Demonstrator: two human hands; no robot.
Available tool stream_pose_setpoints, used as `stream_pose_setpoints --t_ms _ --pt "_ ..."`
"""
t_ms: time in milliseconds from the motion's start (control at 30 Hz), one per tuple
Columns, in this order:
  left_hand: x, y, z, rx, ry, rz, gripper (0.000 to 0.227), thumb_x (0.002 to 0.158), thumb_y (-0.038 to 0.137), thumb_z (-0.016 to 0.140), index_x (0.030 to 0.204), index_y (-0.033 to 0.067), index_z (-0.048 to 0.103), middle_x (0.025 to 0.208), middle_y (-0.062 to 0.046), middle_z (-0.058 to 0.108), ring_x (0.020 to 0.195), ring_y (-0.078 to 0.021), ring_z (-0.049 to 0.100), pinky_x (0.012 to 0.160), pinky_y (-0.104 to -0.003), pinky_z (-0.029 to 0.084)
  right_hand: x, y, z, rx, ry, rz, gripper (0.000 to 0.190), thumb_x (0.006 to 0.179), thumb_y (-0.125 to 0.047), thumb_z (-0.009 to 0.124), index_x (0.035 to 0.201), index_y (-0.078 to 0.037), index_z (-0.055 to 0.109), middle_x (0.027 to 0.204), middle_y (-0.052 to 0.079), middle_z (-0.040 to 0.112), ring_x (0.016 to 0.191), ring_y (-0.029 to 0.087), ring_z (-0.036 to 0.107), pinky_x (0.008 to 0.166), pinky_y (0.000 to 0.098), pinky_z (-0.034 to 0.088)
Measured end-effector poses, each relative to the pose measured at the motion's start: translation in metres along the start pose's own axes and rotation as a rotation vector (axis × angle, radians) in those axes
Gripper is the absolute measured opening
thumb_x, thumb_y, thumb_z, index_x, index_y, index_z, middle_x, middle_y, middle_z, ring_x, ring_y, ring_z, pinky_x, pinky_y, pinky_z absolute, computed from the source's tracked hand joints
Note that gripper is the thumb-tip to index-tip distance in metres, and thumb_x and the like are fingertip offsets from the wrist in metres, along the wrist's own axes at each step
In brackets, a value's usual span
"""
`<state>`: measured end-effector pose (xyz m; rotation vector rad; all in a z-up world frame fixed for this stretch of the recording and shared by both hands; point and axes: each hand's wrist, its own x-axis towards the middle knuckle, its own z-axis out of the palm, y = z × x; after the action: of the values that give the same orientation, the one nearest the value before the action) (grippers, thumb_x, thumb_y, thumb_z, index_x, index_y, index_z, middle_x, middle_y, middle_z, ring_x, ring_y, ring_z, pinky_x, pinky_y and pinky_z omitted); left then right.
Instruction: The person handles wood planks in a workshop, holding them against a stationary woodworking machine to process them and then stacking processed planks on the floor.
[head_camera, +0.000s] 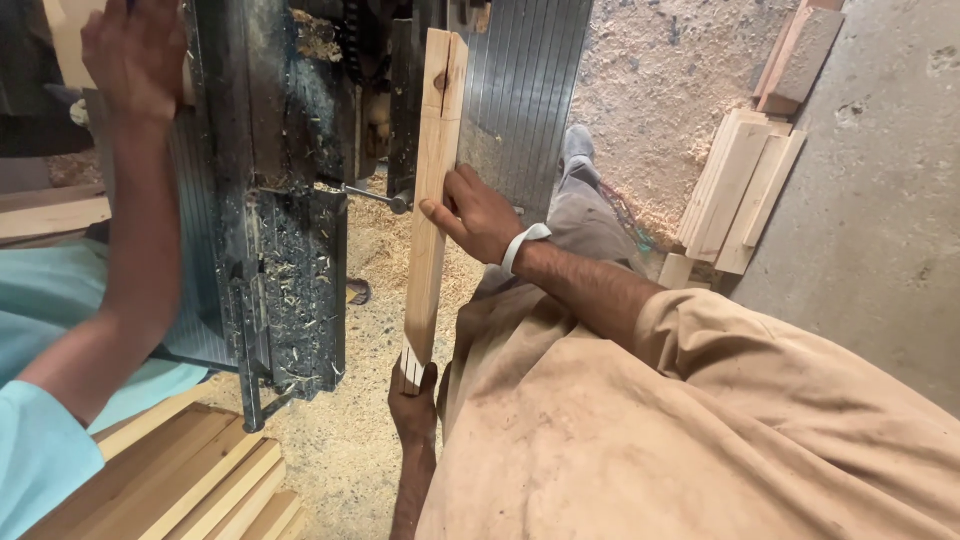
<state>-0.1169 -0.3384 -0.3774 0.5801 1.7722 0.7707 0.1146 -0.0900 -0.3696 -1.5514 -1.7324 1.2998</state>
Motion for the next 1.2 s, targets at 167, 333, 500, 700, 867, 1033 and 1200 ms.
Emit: stream_pose_setpoints --t_ms 167,333,500,700,867,1033,1200 --pt "0.003 0.009 0.008 -0.083 -0.005 -0.036 0.046 0.092 0.007 0.071 0.136 -0.0006 0.058 0.114 -0.009 0.069 0.102 -0.0176 0.066 0.084 -0.031 0.060 0.005 0.005 -0.002 0.040 0.057 -0.086 0.048 0.107 -0.048 0.047 0.118 -0.003 0.057 0.106 0.013 0.051 0.080 0.026 0.059 0.069 0.0422 0.052" --pt "0.003 0.009 0.018 -0.219 0.069 -0.060 0.044 0.093 0.007 0.073 0.134 -0.0008 0.059 0.108 -0.011 0.067 0.095 -0.0219 0.067 0.079 -0.036 0.065 0.009 0.008 -0.001 0.027 0.077 -0.055 0.047 0.107 -0.049 0.048 0.112 -0.003 0.056 0.101 0.013 0.050 0.076 0.026 0.056 0.069 0.0422 0.050" --pt "0.004 0.017 0.025 -0.196 0.091 -0.048 0.043 0.091 0.008 0.072 0.131 -0.0007 0.059 0.112 -0.012 0.067 0.098 -0.0230 0.069 0.078 -0.039 0.067 0.008 0.006 0.001 0.018 0.112 -0.032 0.047 0.106 -0.050 0.050 0.107 -0.004 0.055 0.098 0.011 0.050 0.073 0.025 0.053 0.067 0.0410 0.047" --pt "0.003 0.026 0.028 -0.197 0.091 -0.068 0.042 0.092 0.008 0.072 0.131 -0.0020 0.059 0.112 -0.013 0.066 0.096 -0.0249 0.069 0.075 -0.040 0.068 -0.004 -0.001 0.004 0.000 0.045 -0.006 0.054 0.098 -0.057 0.057 0.104 -0.003 0.054 0.093 0.011 0.051 0.072 0.023 0.053 0.064 0.0405 0.048" --pt "0.003 0.032 0.030 -0.184 0.093 -0.079 0.042 0.092 0.009 0.071 0.132 0.0003 0.060 0.109 -0.010 0.065 0.095 -0.0223 0.069 0.075 -0.038 0.068 -0.016 -0.004 0.015 -0.008 0.025 -0.032 0.052 0.100 -0.056 0.053 0.107 -0.005 0.055 0.095 0.011 0.053 0.074 0.022 0.054 0.067 0.0403 0.049" --pt "0.004 0.030 0.031 -0.227 0.074 -0.053 0.040 0.093 0.009 0.072 0.130 -0.0013 0.061 0.105 -0.010 0.064 0.092 -0.0218 0.067 0.072 -0.036 0.065 -0.011 0.000 0.018 -0.013 0.018 0.000 0.050 0.103 -0.054 0.051 0.104 -0.004 0.053 0.096 0.012 0.052 0.075 0.026 0.053 0.069 0.0418 0.048" --pt "0.000 0.037 0.028 -0.211 0.072 -0.026 0.038 0.091 0.011 0.073 0.124 -0.0025 0.061 0.107 -0.011 0.068 0.092 -0.0221 0.070 0.075 -0.037 0.068 -0.008 -0.003 0.013 -0.017 0.018 -0.007 0.051 0.103 -0.054 0.050 0.106 -0.004 0.052 0.098 0.013 0.052 0.075 0.026 0.053 0.069 0.0424 0.047"
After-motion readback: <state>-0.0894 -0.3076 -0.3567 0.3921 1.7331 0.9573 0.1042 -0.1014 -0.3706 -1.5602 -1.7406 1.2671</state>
